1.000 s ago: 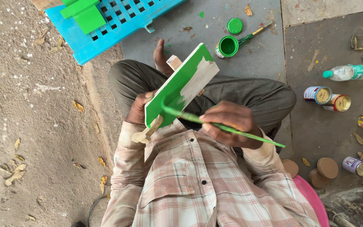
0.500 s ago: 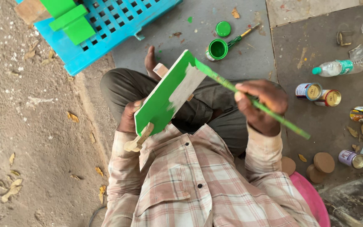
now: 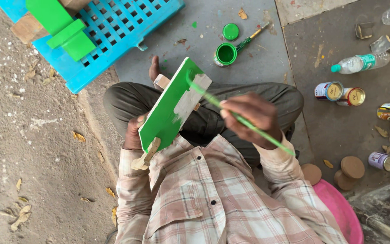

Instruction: The person paints a small wooden house-shaped object green using a paintbrush. They dip the brush into a green paint can and apply the paint to the object's surface, covering it completely.

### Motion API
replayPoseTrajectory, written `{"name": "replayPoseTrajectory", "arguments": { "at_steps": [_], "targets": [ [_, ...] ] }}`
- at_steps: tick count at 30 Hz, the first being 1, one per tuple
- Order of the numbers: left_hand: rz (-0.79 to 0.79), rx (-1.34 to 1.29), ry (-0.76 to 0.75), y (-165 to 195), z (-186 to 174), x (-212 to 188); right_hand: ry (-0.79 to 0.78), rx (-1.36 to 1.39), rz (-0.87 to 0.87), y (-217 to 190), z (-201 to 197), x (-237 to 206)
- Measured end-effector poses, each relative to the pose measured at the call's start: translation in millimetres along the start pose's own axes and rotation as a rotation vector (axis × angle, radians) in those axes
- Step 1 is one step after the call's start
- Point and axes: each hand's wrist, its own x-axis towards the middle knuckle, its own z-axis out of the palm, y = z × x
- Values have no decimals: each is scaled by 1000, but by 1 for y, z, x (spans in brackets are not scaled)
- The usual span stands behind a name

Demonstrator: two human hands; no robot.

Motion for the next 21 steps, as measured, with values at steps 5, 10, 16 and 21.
{"name": "replayPoseTrajectory", "arguments": {
  "at_steps": [5,10,16,21],
  "targets": [
    [34,21,55,0,-1,-4,18,88,-22,2,0,0],
    [67,17,110,-1,-15,-5,-29,20,-46,1,1,-3],
    [48,-83,53,4,-15,-9,0,-26,-58,3,1,-5],
    [60,-21,97,3,-11,-13,-91,-53,-98,1,-8,-7]
  ]
}}
